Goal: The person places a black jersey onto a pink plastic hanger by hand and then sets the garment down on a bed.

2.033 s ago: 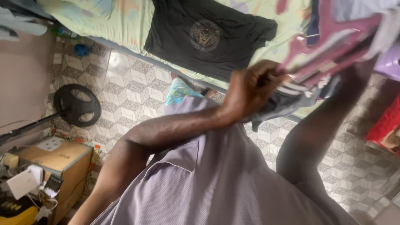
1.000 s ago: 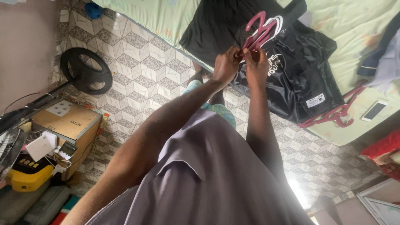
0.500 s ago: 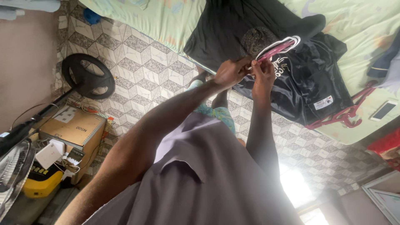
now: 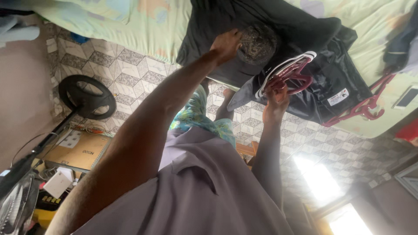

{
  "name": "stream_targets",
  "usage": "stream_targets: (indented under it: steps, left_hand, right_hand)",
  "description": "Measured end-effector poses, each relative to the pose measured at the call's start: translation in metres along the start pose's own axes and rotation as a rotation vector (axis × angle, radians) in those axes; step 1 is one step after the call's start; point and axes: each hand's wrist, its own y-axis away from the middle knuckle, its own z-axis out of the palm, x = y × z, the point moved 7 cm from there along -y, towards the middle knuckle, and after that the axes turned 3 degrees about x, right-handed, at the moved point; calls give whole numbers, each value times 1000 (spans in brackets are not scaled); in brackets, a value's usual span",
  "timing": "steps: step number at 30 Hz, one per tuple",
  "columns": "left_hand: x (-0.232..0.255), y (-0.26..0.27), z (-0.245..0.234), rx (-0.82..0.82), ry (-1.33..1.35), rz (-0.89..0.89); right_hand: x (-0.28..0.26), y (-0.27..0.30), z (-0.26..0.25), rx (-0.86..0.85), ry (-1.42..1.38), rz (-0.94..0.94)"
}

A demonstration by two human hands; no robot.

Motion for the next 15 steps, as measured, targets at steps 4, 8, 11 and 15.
stream_targets:
  steps: [4, 8, 11, 15]
  left_hand:
    - [12, -54, 32, -43, -21, 42]
    - [38, -84, 55, -73, -81, 92]
    - [47, -96, 58, 34, -248, 148]
    - [37, -118, 73, 9, -373, 52]
  right_hand:
    - [13, 3, -20, 65, 27, 3]
    - [22, 2, -30, 111, 15, -11]
    - [18, 6, -29, 120, 23, -16]
    - [11, 13, -34, 135, 83, 33]
